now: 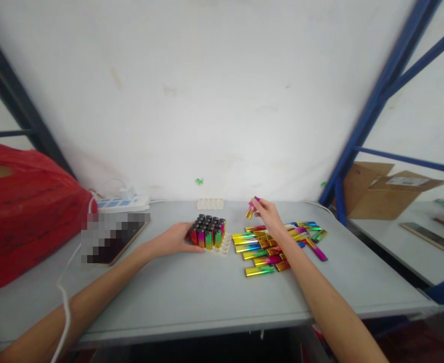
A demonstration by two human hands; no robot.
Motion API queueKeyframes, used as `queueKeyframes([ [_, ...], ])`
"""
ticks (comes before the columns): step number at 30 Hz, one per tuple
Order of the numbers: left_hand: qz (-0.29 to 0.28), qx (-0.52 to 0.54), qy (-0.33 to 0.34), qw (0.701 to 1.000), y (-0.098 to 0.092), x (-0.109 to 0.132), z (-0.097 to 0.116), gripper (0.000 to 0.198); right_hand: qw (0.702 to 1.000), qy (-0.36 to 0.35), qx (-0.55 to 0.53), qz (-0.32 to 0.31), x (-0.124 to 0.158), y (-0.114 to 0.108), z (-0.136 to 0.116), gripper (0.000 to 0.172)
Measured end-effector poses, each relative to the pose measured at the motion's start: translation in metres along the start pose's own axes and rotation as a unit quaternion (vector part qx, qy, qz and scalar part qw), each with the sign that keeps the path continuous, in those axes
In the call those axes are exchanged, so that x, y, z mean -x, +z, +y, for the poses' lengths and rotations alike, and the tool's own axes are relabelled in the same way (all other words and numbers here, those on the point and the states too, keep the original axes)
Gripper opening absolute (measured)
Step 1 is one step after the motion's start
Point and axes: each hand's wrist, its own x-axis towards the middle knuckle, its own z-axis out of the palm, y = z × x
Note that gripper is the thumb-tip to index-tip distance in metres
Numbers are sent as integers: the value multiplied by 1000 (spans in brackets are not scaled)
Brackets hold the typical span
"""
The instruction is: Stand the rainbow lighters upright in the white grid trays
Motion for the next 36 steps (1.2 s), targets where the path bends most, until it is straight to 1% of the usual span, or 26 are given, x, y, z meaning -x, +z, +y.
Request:
queueKeyframes([
  [1,-3,-2,-1,1000,0,0,0,68,999,17,-38,-13,4,6,-3,62],
  [3,-4,-6,-2,1000,0,0,1,67,992,45,-100,-57,11,17,-10,62],
  [5,-1,-6,-3,1000,-1,0,1,66,984,60,-134,-105,19,27,-16,61],
  [7,-2,-1,0,1000,-1,0,1,65,980,64,-129,-136,25,35,-19,59],
  [10,-5,3,0,1000,-1,0,1,64,987,55,-63,-134,31,45,-19,59],
  [12,-1,3,1,1000,0,0,0,65,994,21,2,-107,33,49,-16,63],
  [14,2,3,3,1000,0,0,0,66,995,-20,68,-76,35,52,-14,65],
  [17,-1,7,3,1000,-1,0,1,64,987,-52,144,-50,39,55,-13,61],
  [21,-2,6,3,1000,-1,0,2,63,980,-72,178,-44,42,60,-16,51],
  [25,1,4,4,1000,-1,0,1,63,975,-94,196,-38,44,61,-19,50],
  [27,0,2,3,1000,-1,0,1,64,973,-104,198,-51,46,59,-23,48],
  [29,-1,2,4,1000,0,0,0,65,971,-109,196,-86,49,56,-29,43],
  [31,-4,3,8,1000,0,0,-1,65,961,-132,210,-120,53,54,-36,40],
  [33,-6,7,12,1000,0,0,-1,65,940,-194,243,-137,56,52,-44,40],
  [35,-5,11,14,1000,0,0,-2,66,913,-270,272,-142,59,51,-49,40],
  [36,-5,13,15,1000,0,0,-2,66,902,-297,278,-145,60,51,-51,40],
])
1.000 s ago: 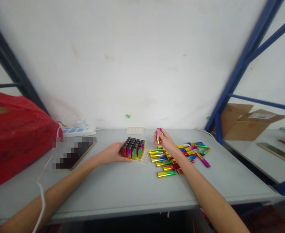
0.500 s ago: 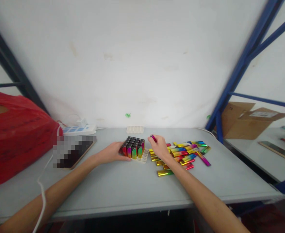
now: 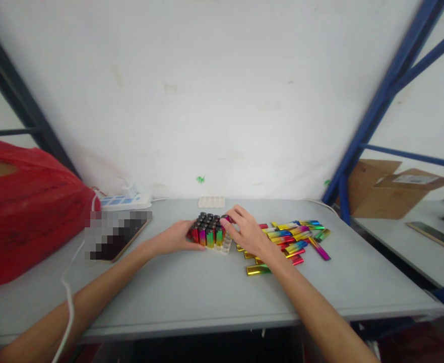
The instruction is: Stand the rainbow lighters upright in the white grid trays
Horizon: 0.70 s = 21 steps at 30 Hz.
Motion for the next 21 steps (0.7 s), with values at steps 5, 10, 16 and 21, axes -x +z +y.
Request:
queueKeyframes([
  [5,-3,3,-4,1000,-1,1,2,62,999,7,-16,-31,5,6,-3,35],
  [10,1,6,-12,1000,-2,2,6,63,994,48,-52,-87,8,17,-1,28],
  [16,-3,1,-12,1000,-1,1,4,63,987,65,-72,-127,8,16,-1,23],
  [21,0,2,-12,1000,-2,2,6,62,986,74,-73,-131,10,16,-2,20],
])
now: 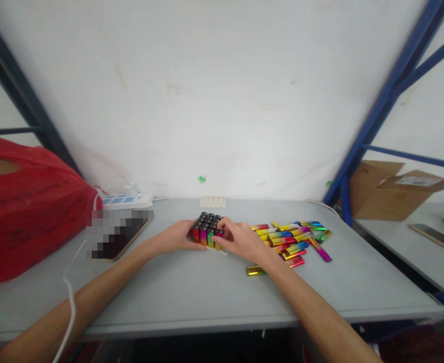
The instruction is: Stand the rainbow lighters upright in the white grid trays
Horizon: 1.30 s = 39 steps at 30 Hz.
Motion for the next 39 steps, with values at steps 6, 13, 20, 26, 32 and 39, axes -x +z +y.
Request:
queueKeyframes([
  [6,-4,-9,-3,1000,0,0,1,61,999,6,27,-21,0,3,0,28],
  [13,-3,1,1,1000,2,-2,-5,63,992,28,110,53,-2,-30,16,32],
  [20,1,0,-2,1000,1,-2,-5,65,967,111,223,-50,16,-86,88,26],
  [26,-4,-3,-8,1000,1,-2,-4,70,975,144,135,-103,20,-94,100,18],
  [32,-1,1,-9,1000,1,-1,-3,68,983,101,151,-11,14,-81,98,14],
  [39,1,-4,-6,1000,0,-1,-3,68,980,122,47,147,2,-71,89,34],
])
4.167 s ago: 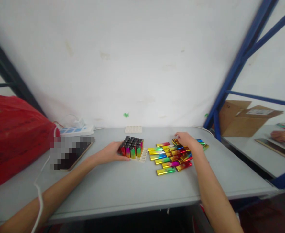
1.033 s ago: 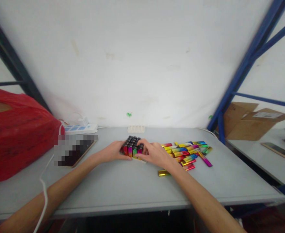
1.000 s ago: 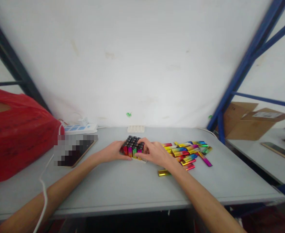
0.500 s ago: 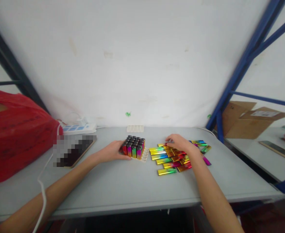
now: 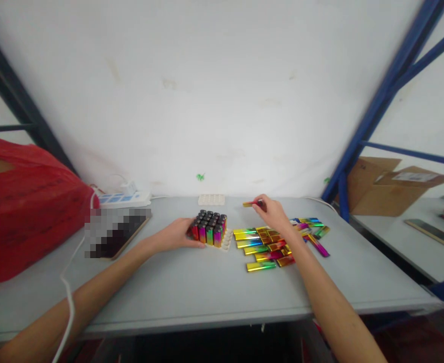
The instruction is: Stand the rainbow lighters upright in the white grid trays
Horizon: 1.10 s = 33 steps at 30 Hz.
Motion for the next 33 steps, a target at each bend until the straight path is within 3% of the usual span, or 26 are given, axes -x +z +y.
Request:
queueKeyframes([
  [3,0,-9,2,1000,0,0,-1,68,989,24,-139,36,-3,9,-11,49],
  [6,-4,-11,6,1000,1,-1,-2,68,960,61,-271,37,-1,21,-25,56],
  [10,-9,-12,8,1000,0,-1,-2,67,914,96,-395,-3,6,34,-44,56],
  [13,-6,-18,2,1000,0,-1,-1,67,898,92,-428,-38,10,41,-54,54],
  [15,-4,-13,1,1000,0,0,0,67,902,88,-420,-48,10,44,-57,55],
  [18,-3,-1,3,1000,-1,0,1,65,933,89,-345,-46,11,49,-58,54],
  [23,-5,-6,-3,1000,0,0,0,65,989,41,-137,33,14,55,-56,62],
  [27,-6,-2,-1,1000,0,-1,1,67,996,25,-59,68,14,58,-55,58],
  [33,-11,3,-1,1000,-1,-1,0,65,996,6,-51,71,15,58,-56,51],
])
